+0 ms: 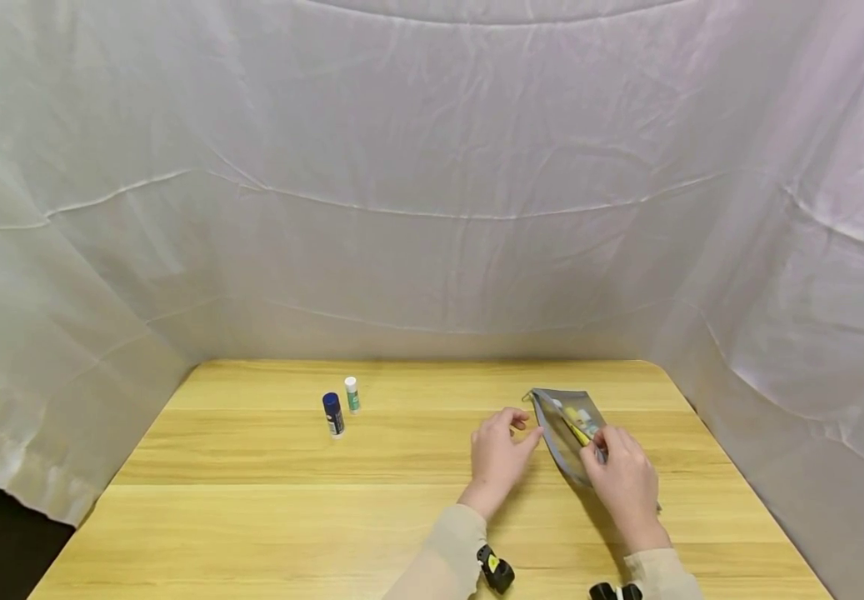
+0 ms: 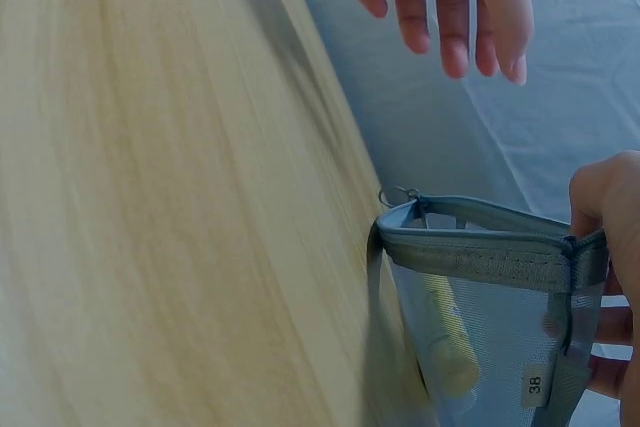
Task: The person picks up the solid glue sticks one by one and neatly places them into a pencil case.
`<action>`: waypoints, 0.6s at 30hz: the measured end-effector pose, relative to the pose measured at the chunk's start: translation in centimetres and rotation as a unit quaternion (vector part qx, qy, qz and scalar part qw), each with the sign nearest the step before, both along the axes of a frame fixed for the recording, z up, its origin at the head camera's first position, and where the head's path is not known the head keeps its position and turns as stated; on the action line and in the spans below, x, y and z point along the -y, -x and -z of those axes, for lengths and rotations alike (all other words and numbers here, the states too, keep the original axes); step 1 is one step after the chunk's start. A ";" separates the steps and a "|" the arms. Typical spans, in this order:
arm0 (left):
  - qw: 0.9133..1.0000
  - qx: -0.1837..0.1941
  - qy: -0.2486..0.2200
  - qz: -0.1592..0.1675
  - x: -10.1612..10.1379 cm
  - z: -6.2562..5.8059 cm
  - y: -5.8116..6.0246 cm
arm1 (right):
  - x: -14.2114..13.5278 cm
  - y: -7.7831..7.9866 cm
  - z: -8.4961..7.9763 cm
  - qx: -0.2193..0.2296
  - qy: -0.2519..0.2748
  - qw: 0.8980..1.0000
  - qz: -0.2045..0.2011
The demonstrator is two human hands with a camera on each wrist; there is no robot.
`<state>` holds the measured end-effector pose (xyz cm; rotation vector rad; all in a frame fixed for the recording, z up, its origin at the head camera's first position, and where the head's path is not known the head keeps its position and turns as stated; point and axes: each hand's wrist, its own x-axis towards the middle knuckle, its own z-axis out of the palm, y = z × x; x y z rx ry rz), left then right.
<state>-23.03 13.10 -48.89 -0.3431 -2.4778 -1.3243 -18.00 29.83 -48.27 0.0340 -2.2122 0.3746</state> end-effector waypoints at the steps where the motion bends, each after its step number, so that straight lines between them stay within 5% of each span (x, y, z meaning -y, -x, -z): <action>1: 1.000 0.000 0.001 -0.001 0.1 -0.1 0.0 | 0.0 0.0 0.0 0.000 0.001 1.000 0.000; 18: 0.999 -0.021 0.011 -0.026 2.5 -1.3 0.2 | 0.0 0.2 0.1 -0.008 -0.001 1.000 0.003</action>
